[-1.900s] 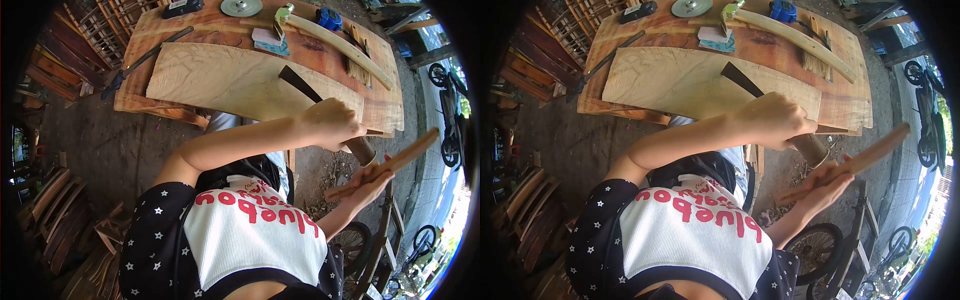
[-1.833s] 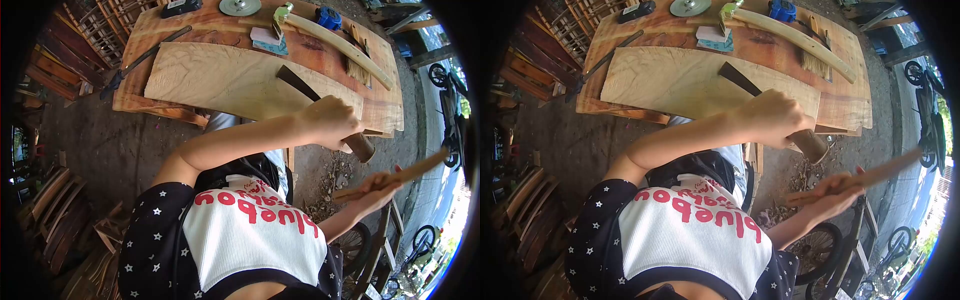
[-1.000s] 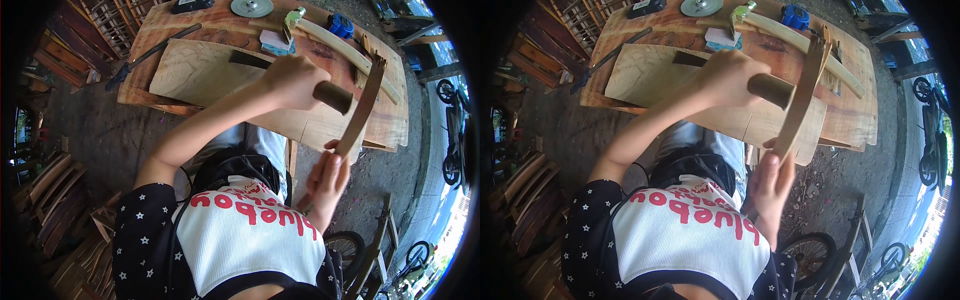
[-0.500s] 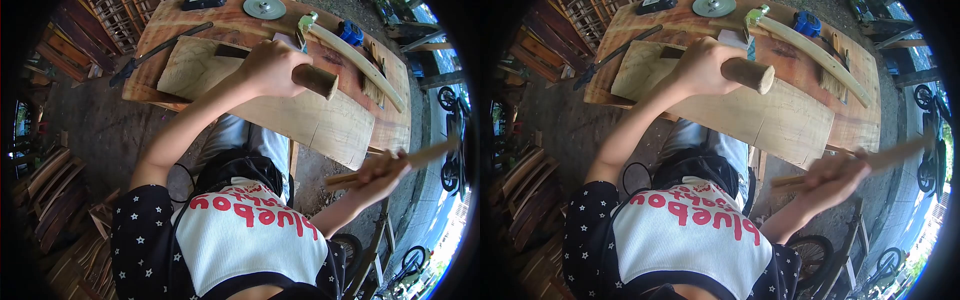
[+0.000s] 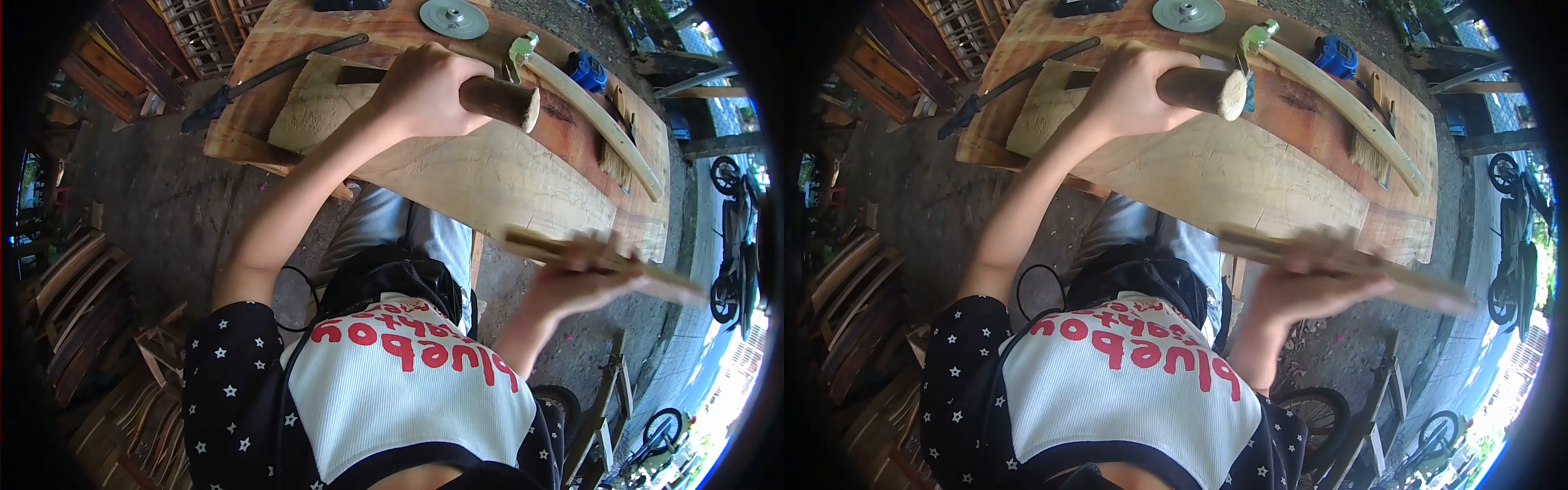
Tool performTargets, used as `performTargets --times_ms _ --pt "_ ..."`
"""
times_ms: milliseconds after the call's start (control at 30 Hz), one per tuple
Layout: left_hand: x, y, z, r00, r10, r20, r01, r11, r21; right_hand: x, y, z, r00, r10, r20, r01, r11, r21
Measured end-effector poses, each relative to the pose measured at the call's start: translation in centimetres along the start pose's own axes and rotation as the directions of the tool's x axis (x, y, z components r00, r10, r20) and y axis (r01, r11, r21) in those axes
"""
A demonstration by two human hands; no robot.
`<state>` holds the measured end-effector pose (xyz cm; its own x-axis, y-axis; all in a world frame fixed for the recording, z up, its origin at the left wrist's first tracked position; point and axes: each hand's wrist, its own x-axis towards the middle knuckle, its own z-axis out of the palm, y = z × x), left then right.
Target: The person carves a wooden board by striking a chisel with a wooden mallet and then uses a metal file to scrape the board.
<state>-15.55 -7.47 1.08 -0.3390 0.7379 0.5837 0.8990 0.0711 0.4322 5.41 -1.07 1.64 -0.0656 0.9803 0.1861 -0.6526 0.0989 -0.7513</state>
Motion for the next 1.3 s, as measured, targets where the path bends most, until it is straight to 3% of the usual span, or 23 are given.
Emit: performTargets --times_ms 33,67,100,133,167,233,333,367,400,433,467,533,600,667,767,800,867,1000,1033,1067,1133,1200,1300 --pt "0.0 -0.2 -0.1 1.0 0.001 -0.003 -0.001 1.0 0.0 -1.9 1.4 -0.8 0.959 0.182 0.216 -0.133 0.965 -0.225" --pt "0.0 -0.6 -0.4 1.0 0.01 -0.026 -0.011 1.0 -0.009 -2.5 0.8 -0.2 0.959 0.178 0.221 -0.128 0.967 -0.221" --pt "-0.2 -1.2 -0.7 0.999 0.017 -0.044 -0.018 1.0 -0.017 -3.0 -0.2 0.6 0.819 0.502 0.278 -0.31 0.795 -0.521" --pt "-0.4 -2.0 -1.2 0.998 -0.059 -0.024 0.059 0.998 0.016 -3.3 -0.6 1.2 0.596 0.774 0.215 -0.377 0.506 -0.776" --pt "-0.5 -2.7 -1.7 0.998 -0.051 -0.027 0.052 0.998 0.035 -1.6 -0.4 0.0 0.673 0.69 0.267 -0.339 0.608 -0.718" --pt "-0.9 -2.9 -2.2 0.998 -0.057 -0.035 0.059 0.997 0.051 0.9 -1.7 1.2 0.876 0.446 0.187 -0.333 0.837 -0.435" --pt "-1.1 -2.8 -2.5 0.996 -0.011 -0.091 0.021 0.994 0.103 1.4 -0.2 1.9 0.984 0.135 0.12 -0.131 0.991 -0.036" --pt "-1.1 -2.9 -2.4 0.998 -0.024 -0.062 0.03 0.995 0.097 -0.4 1.0 2.7 0.987 0.153 0.047 -0.153 0.988 0.01" --pt "-1.0 -3.1 -2.3 0.999 -0.034 -0.033 0.037 0.995 0.092 -1.9 3.2 1.0 0.923 0.157 0.35 -0.106 0.982 -0.159" --pt "-1.0 -3.5 -2.3 0.999 -0.03 -0.035 0.033 0.995 0.094 -3.8 2.8 2.5 0.712 0.627 0.316 -0.455 0.755 -0.472" --pt "-1.2 -4.0 -2.6 0.998 -0.066 -0.019 0.068 0.993 0.099 -5.0 1.3 4.2 0.516 0.756 0.402 -0.308 0.602 -0.737" --pt "-1.5 -4.6 -2.9 0.995 -0.103 0.005 0.102 0.99 0.099 -2.8 0.5 2.7 0.492 0.787 0.372 -0.29 0.551 -0.782" --pt "-1.7 -4.8 -3.1 0.993 -0.022 -0.12 0.033 0.995 0.093 -1.4 -0.6 2.3 0.697 0.636 0.331 -0.372 0.715 -0.592" --pt "-1.6 -3.8 -3.1 0.992 -0.004 -0.123 0.017 0.994 0.106 0.3 -1.9 1.3 0.75 0.55 0.368 -0.343 0.798 -0.495" --pt "-1.4 -1.0 -2.1 0.991 0.027 -0.128 -0.012 0.993 0.117 1.2 -2.1 -0.6 0.775 0.549 0.313 -0.416 0.816 -0.401" --pt "-1.1 0.2 -1.6 0.984 0.086 -0.155 -0.076 0.994 0.072 1.4 -2.3 -1.5 0.75 0.548 0.371 -0.378 0.815 -0.439" --pt "-0.7 2.5 -0.4 0.99 0.103 -0.092 -0.099 0.994 0.052 0.9 -2.5 -2.8 0.825 0.504 0.255 -0.306 0.778 -0.548" --pt "0.0 6.1 3.0 0.985 0.167 0.036 -0.165 0.984 -0.063 0.0 -3.9 -4.8 0.88 0.422 0.216 -0.301 0.85 -0.432" --pt "0.1 7.0 4.0 0.985 0.164 0.054 -0.159 0.983 -0.094 0.4 -4.6 -5.9 0.851 0.464 0.248 -0.33 0.838 -0.434" --pt "0.2 7.9 5.1 0.979 0.197 0.049 -0.189 0.974 -0.122 0.6 -5.2 -7.1 0.87 0.466 0.162 -0.34 0.803 -0.489" --pt "0.2 9.8 6.6 0.966 0.235 0.109 -0.212 0.96 -0.184 1.5 -6.7 -9.1 0.893 0.392 0.223 -0.259 0.85 -0.459" --pt "0.4 11.5 8.2 0.949 0.252 0.191 -0.215 0.957 -0.196 2.2 -7.7 -10.2 0.982 0.147 0.119 -0.086 0.908 -0.409" --pt "1.2 14.2 10.1 0.953 0.254 0.165 -0.204 0.941 -0.269 3.3 -10.6 -12.0 0.977 -0.212 0.005 0.2 0.911 -0.362"
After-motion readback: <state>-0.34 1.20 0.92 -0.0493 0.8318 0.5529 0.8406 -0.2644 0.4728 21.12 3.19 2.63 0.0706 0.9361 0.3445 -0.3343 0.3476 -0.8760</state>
